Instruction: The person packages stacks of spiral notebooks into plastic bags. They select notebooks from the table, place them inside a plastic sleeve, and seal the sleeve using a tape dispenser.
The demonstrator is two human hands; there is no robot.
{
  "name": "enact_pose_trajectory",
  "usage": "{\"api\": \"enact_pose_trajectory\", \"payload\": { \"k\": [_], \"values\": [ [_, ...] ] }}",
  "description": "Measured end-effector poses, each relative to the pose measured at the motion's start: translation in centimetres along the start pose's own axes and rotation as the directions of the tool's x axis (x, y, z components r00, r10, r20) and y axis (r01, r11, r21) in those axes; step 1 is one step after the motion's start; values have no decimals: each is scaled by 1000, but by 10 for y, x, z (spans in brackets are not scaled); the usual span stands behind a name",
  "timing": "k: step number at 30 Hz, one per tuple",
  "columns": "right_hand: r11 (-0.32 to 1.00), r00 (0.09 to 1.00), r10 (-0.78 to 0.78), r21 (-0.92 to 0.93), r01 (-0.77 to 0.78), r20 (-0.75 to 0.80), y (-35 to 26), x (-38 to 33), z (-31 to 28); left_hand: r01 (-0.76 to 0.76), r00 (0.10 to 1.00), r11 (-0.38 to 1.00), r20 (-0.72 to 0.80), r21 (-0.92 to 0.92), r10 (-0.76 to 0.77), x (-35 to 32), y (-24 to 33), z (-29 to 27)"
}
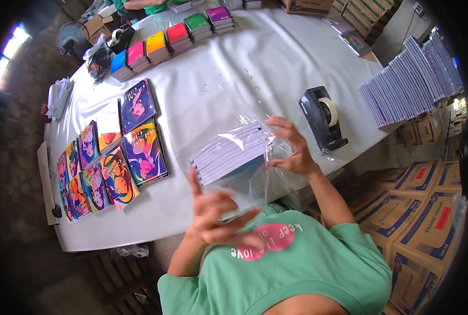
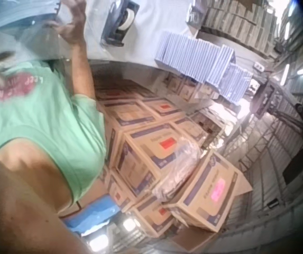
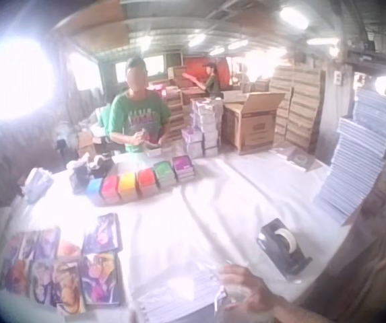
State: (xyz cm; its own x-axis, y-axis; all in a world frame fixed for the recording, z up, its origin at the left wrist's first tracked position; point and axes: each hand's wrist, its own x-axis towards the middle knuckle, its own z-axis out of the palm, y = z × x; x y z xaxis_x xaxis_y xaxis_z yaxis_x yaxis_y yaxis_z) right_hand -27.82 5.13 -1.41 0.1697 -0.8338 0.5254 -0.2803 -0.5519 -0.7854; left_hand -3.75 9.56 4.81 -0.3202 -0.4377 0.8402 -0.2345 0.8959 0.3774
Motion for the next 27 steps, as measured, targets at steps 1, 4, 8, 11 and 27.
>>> {"api": "enact_pose_trajectory", "payload": {
  "k": [1, 4, 8, 11, 27],
  "values": [
    [999, 999, -32, -3, 32, 37, 4, -1, 3, 67, 991, 989, 103, 129, -81, 18, -7, -20],
    [993, 994, -68, -86, 75, 81, 9, -3, 8, 168, 894, 901, 324, 399, -310, 74, -32, -46],
    [995, 1000, -15, 101, 15, -1, 5, 3, 17, 309, 650, 834, 539, 457, -536, 104, -48, -47],
    [955, 996, 81, 290, -65, -45, 1, 0, 24, 323, 698, 829, 477, 458, -535, 110, -82, -55],
    [951, 866, 12, -274, 145, 500, -22, 28, 1, 125, 886, 974, 421, 188, -195, -59, -95, -53]
  ]
}}
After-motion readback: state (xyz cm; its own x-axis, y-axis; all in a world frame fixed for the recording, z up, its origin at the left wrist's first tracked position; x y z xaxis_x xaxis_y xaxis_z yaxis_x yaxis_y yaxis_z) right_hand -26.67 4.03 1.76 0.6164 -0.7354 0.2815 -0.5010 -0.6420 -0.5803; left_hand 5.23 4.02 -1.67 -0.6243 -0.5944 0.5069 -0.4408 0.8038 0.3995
